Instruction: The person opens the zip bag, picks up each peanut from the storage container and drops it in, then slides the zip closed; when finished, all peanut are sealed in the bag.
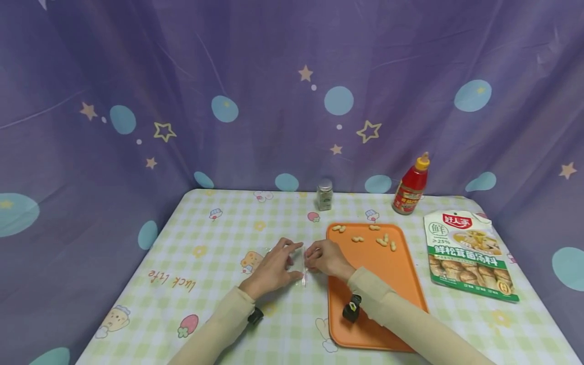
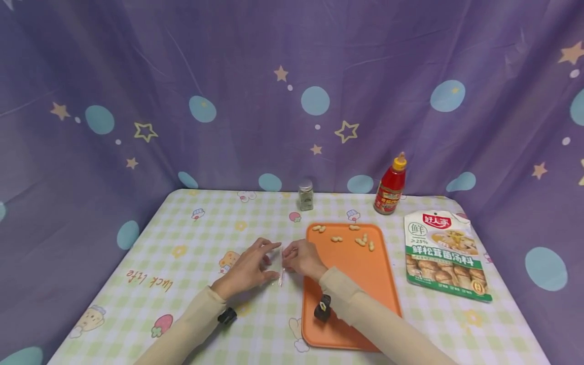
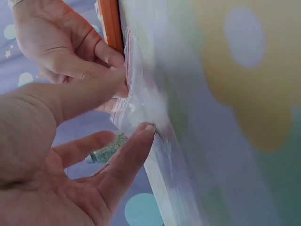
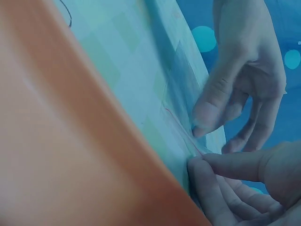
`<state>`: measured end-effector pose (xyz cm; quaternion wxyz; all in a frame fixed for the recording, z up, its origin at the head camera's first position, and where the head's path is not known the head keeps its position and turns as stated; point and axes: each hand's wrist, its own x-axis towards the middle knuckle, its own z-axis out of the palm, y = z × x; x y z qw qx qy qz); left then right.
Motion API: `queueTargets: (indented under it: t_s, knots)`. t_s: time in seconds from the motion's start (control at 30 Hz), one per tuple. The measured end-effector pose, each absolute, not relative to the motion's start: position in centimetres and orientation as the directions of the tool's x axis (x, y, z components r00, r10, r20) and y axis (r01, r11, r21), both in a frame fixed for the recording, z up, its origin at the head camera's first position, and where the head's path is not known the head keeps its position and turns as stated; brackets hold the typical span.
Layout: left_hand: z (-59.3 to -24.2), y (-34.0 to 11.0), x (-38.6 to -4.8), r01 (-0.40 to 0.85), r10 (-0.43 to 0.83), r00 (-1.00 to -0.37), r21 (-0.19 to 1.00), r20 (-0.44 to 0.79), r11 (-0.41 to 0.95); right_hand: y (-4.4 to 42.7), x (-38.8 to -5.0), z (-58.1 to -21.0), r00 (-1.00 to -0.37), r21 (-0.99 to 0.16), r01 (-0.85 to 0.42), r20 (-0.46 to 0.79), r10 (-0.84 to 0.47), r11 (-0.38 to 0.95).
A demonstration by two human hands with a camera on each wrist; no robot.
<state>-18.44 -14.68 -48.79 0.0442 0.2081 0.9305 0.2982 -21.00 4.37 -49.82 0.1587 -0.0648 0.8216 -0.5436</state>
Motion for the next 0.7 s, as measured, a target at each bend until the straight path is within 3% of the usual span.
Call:
queueTargets:
  t_s: [0.2, 0.7]
  knots:
    - [-48.91, -14.43, -18.54, 0.378, 0.375, -0.917, 0.594, 0.135, 0.71, 4.53, -20.94, -50.05, -0.946, -0.919, 0.054, -0.172, -0.274, 0.391]
    - [-48.88, -13.98, -18.73, 0.291, 0.281, -0.951, 0.684, 0.129, 0.669, 4.55, -20.71, -50.11, -0.927, -0.944, 0.003, -0.126, -0.352, 0.331]
